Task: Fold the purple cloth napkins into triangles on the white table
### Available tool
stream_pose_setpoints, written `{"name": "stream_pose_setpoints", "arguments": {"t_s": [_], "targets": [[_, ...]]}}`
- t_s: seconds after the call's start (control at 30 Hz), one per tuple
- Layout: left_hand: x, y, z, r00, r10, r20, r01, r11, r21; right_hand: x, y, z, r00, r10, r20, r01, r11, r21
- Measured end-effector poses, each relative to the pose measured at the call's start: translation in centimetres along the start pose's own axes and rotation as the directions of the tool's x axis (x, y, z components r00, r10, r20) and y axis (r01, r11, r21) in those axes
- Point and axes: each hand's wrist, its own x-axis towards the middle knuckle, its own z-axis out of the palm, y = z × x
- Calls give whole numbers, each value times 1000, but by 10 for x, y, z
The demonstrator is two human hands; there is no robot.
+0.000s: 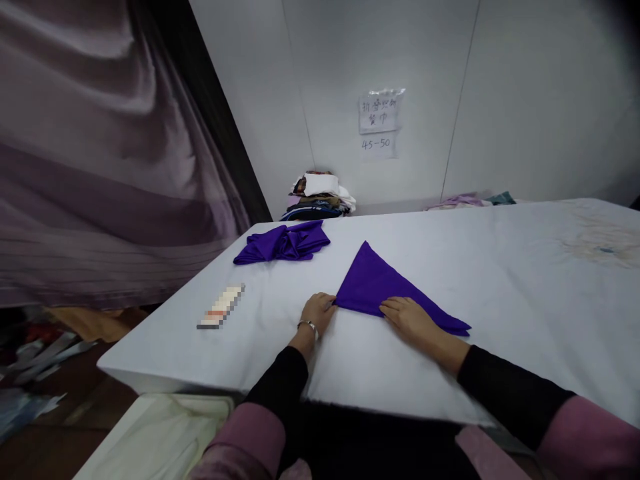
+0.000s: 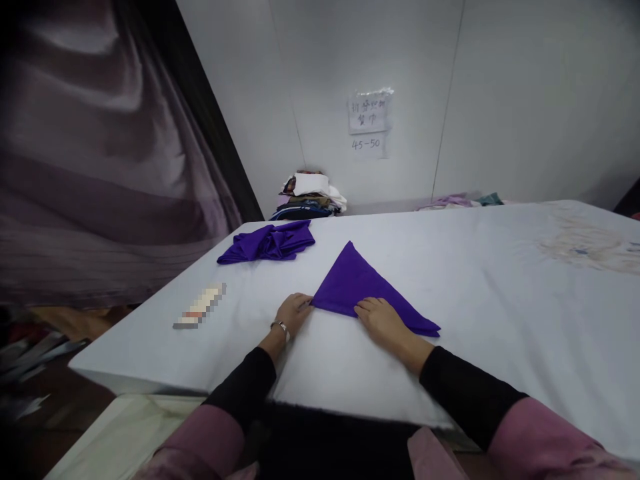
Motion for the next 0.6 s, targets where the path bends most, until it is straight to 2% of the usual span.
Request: {"name": "stream_pose_setpoints", "arguments": {"t_s": [0.2,0.33,0.47,0.6], "targets": [[1,5,0,999,42,19,-43,996,76,-1,1,0,999,-8,37,9,1000,-27],[1,4,0,998,69,9,-70,991,117,-8,6,0,999,-43,22,44,999,-18],[2,0,2,995,99,2,-99,985,143,-31,24,-3,997,-80,-16,80,997,-17],[3,-3,3,989,146,2,-144,977,158,-66,52,-7,994,-96,-43,95,995,-30]]}}
